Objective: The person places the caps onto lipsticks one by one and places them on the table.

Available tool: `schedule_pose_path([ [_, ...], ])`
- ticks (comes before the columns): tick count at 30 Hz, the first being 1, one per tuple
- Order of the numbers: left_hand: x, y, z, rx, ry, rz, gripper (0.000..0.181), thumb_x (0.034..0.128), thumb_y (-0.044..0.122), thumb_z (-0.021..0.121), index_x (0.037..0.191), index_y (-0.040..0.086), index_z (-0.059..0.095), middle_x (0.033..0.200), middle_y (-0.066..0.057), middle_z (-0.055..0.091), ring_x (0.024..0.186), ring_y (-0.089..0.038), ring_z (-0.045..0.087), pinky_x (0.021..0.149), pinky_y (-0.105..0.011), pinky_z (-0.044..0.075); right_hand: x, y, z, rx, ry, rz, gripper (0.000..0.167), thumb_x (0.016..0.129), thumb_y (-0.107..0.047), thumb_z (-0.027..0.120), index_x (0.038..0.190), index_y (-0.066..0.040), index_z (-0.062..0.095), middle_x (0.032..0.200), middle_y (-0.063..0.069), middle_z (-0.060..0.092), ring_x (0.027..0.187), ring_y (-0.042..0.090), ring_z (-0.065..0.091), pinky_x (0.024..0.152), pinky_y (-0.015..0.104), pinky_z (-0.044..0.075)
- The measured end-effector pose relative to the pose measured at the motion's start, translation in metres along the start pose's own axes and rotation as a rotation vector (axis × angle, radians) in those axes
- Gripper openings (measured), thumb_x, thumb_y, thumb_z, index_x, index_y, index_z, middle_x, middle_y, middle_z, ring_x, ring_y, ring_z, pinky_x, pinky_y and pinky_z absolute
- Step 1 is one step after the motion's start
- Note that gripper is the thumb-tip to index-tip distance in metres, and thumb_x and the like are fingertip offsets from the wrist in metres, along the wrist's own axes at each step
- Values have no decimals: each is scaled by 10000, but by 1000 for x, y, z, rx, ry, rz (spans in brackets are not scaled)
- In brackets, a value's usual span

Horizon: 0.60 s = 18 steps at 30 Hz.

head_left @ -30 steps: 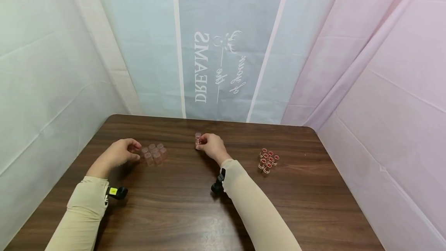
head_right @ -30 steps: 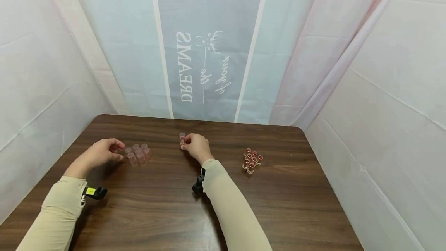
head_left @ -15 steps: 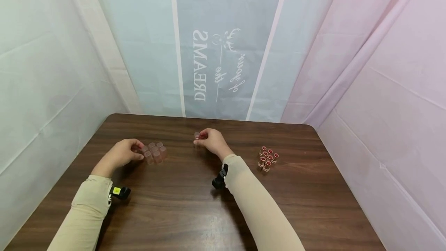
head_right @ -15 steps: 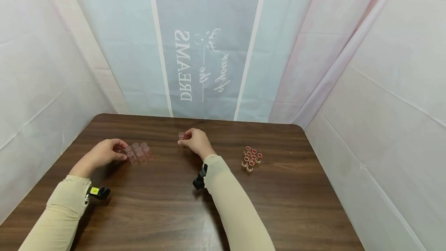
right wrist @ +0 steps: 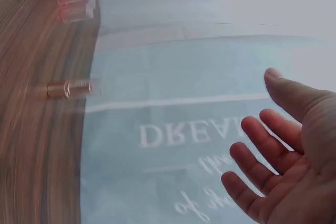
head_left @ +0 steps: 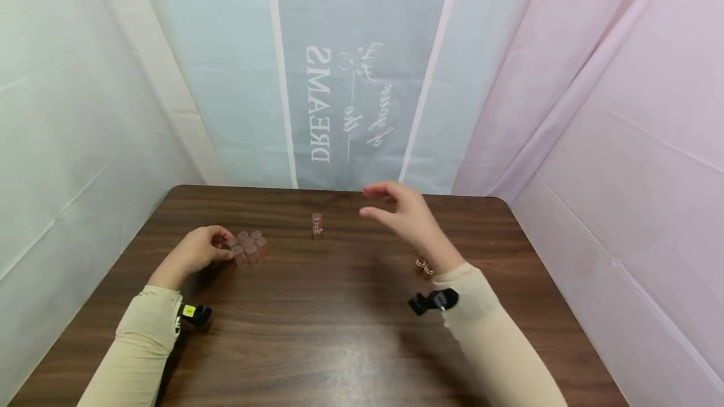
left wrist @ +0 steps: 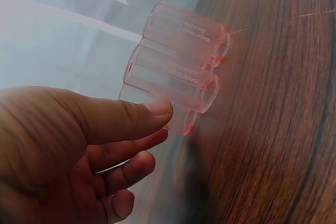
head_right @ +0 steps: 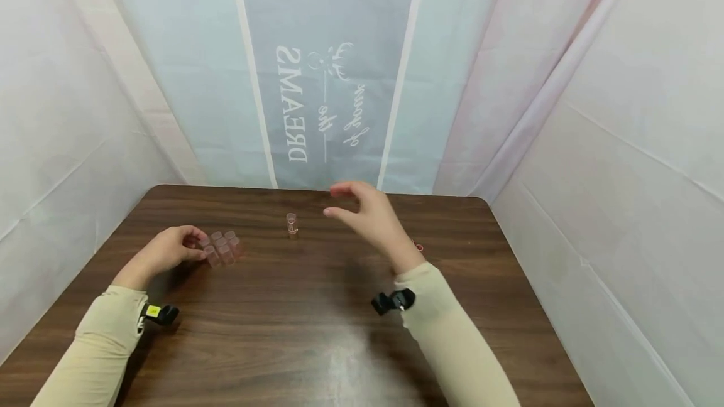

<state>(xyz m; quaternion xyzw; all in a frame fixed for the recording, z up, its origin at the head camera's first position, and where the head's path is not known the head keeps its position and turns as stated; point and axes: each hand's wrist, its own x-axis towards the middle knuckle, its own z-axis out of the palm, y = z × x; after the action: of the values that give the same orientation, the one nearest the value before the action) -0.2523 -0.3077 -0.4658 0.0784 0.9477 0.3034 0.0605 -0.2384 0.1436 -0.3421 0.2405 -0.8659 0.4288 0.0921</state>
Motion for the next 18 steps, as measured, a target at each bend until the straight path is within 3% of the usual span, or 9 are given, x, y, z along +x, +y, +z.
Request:
schedule_pose_path([
  [5,1,3,2,9,-14,26,339,892,168,799,1143,-7,654,1029,-137,694,920,-249,626,774,-396,509,-42,9,-29,-11,76,-34,353,887,-272,830,1210,-191,715,1195,-57,708,1117,172,657,966,428,527],
  [9,0,4,0,7,-16,37,339,899,186,796,1142,-4,656,1045,-138,698,938,-254,633,792,-407,511,-67,23,-38,-50,123,-37,321,903,-226,814,1207,-214,710,1188,-81,703,1085,125,638,897,325,534],
  [14,-1,4,0,-1,-21,33,334,930,216,773,1148,-6,653,1043,-133,687,921,-245,616,774,-396,507,-84,32,-40,-7,143,-2,305,910,-198,805,1201,-215,712,1188,-69,699,1012,91,577,656,251,496],
  [18,1,2,5,-9,-27,29,318,930,220,775,1131,4,656,1031,-118,683,915,-232,609,774,-384,505,-88,37,-42,19,141,2,301,912,-200,802,1200,-196,715,1183,-67,695,996,95,552,593,255,445],
])
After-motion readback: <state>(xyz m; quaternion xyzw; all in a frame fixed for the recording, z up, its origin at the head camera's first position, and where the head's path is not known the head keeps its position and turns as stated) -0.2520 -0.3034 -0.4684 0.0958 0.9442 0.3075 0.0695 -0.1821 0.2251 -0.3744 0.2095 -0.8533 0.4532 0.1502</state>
